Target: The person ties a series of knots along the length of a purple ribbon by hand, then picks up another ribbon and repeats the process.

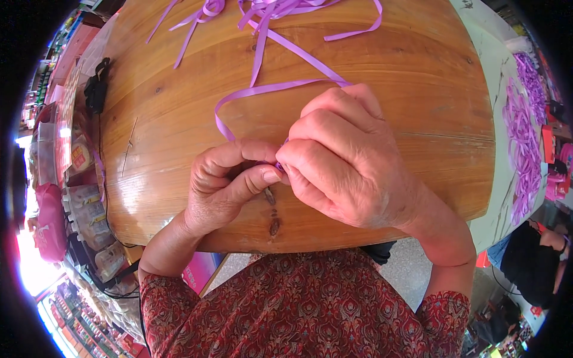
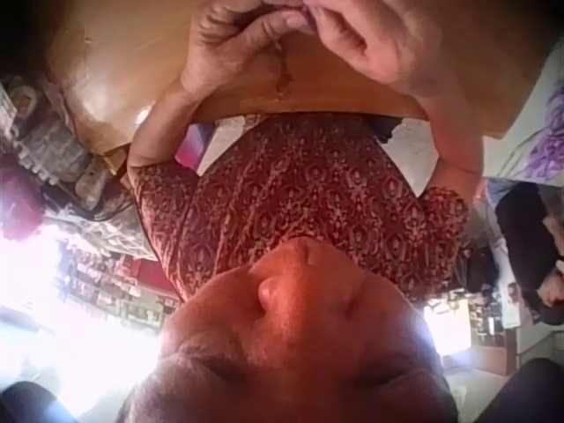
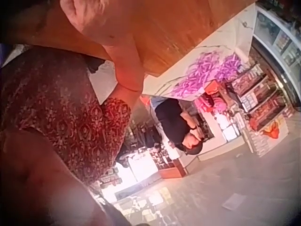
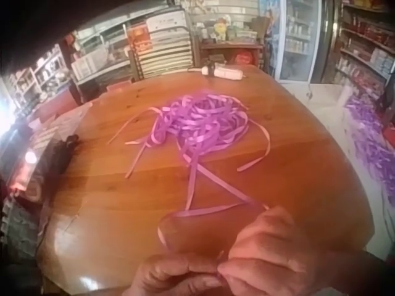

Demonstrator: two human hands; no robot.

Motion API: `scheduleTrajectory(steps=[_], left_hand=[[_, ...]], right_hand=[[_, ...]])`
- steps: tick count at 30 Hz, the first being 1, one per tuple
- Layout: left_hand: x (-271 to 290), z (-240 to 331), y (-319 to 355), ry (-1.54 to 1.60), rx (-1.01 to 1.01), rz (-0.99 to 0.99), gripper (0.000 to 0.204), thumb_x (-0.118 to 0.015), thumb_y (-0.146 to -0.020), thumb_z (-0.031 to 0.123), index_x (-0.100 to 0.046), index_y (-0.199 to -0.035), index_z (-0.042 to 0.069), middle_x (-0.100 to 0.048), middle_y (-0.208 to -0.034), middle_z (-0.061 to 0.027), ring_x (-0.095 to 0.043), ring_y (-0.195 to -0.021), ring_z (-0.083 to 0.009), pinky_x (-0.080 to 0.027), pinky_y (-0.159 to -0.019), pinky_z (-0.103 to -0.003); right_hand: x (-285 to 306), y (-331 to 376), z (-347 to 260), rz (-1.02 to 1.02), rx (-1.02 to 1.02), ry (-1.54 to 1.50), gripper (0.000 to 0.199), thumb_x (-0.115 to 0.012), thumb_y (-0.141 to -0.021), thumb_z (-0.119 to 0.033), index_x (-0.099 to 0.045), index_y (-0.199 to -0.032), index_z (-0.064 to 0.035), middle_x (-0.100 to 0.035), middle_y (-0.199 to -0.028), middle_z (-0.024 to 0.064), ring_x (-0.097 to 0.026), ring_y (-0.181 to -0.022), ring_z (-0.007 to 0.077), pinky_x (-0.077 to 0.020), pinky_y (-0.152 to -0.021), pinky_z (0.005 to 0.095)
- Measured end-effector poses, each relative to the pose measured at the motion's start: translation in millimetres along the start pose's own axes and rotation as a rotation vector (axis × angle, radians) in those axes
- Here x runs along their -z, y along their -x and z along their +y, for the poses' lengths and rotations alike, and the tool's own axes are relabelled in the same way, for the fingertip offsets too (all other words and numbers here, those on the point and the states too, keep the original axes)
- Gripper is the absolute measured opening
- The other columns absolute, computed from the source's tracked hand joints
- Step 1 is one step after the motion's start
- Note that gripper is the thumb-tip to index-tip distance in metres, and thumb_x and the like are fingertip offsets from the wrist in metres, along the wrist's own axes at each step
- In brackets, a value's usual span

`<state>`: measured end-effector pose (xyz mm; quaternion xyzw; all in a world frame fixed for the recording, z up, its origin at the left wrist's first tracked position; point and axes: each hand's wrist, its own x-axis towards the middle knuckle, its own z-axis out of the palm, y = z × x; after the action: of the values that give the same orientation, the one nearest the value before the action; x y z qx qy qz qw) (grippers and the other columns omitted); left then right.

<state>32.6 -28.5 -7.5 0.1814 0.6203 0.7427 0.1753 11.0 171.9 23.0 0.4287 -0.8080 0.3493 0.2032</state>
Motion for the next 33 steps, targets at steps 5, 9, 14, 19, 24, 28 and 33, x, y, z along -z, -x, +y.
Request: scheduleTrajectory(steps=[5,9,14,19,24,28,33], left_hand=[[-2.0,3.1,0.8,0.1,0.088,0.047,0.014,-0.061,-0.09,0.005,-0.061,-0.102,-0.002,-0.063,-0.087,-0.0021,-0.059,-0.079,-0.0061,-0.048,-0.072,-0.02],[2.0,5.3,1.4,0.045,0.114,-0.004,0.015,-0.06,-0.091,0.003,-0.061,-0.104,-0.002,-0.064,-0.087,-0.0033,-0.06,-0.08,-0.0077,-0.049,-0.074,-0.022],[0.4,3.0,2.4,0.063,0.11,0.011,0.014,-0.061,-0.09,0.005,-0.061,-0.103,-0.002,-0.063,-0.087,-0.0022,-0.058,-0.079,-0.0057,-0.048,-0.071,-0.02],[1.3,3.4,1.6,0.076,0.066,0.002,0.013,-0.064,-0.088,0.004,-0.062,-0.1,-0.001,-0.062,-0.088,-0.0009,-0.057,-0.08,-0.0046,-0.047,-0.071,-0.02],[2.0,1.7,0.6,0.04,0.041,0.001,0.013,-0.066,-0.087,0.003,-0.063,-0.098,-0.001,-0.062,-0.088,0.0002,-0.054,-0.077,-0.0029,-0.044,-0.066,-0.018],[3.3,2.5,2.0,0.018,0.044,0.009,0.012,-0.066,-0.087,0.003,-0.063,-0.098,-0.001,-0.061,-0.087,0.001,-0.049,-0.071,-0.0009,-0.04,-0.061,-0.016],[3.4,2.4,3.7,0.024,0.029,0.01,0.012,-0.066,-0.086,0.002,-0.063,-0.097,0.0,-0.061,-0.087,0.0014,-0.048,-0.07,-0.0005,-0.039,-0.06,-0.016]], right_hand=[[1.8,-0.7,1.9,0.022,-0.01,-0.029,0.021,-0.069,-0.064,0.006,-0.063,-0.083,-0.0016,-0.057,-0.079,0.0068,-0.056,-0.071,0.0234,-0.0398,-0.062,0.0332],[-0.1,-1.0,3.2,0.033,0.017,-0.043,0.021,-0.069,-0.064,0.006,-0.063,-0.083,-0.0017,-0.057,-0.078,0.0065,-0.056,-0.07,0.0233,-0.0395,-0.061,0.033],[-1.2,-0.3,3.0,0.011,0.016,-0.025,0.021,-0.07,-0.063,0.006,-0.062,-0.081,-0.0016,-0.056,-0.075,0.0066,-0.055,-0.068,0.023,-0.0393,-0.061,0.0328],[-5.9,0.9,-0.2,0.015,-0.016,-0.033,0.02,-0.07,-0.063,0.005,-0.06,-0.08,-0.0021,-0.055,-0.075,0.0068,-0.054,-0.068,0.0231,-0.0394,-0.062,0.0329],[-4.5,1.5,-2.4,0.017,-0.035,-0.041,0.02,-0.07,-0.065,0.005,-0.059,-0.08,-0.0022,-0.055,-0.075,0.0068,-0.054,-0.068,0.0234,-0.0395,-0.062,0.0328],[-4.9,2.7,-0.9,0.028,-0.058,-0.063,0.019,-0.069,-0.067,0.005,-0.059,-0.081,-0.0021,-0.054,-0.076,0.0074,-0.054,-0.069,0.0239,-0.0401,-0.063,0.0331],[-0.9,1.0,-3.0,0.023,-0.068,-0.054,0.018,-0.068,-0.069,0.006,-0.059,-0.082,-0.0014,-0.055,-0.076,0.008,-0.054,-0.07,0.0243,-0.041,-0.065,0.0333]])
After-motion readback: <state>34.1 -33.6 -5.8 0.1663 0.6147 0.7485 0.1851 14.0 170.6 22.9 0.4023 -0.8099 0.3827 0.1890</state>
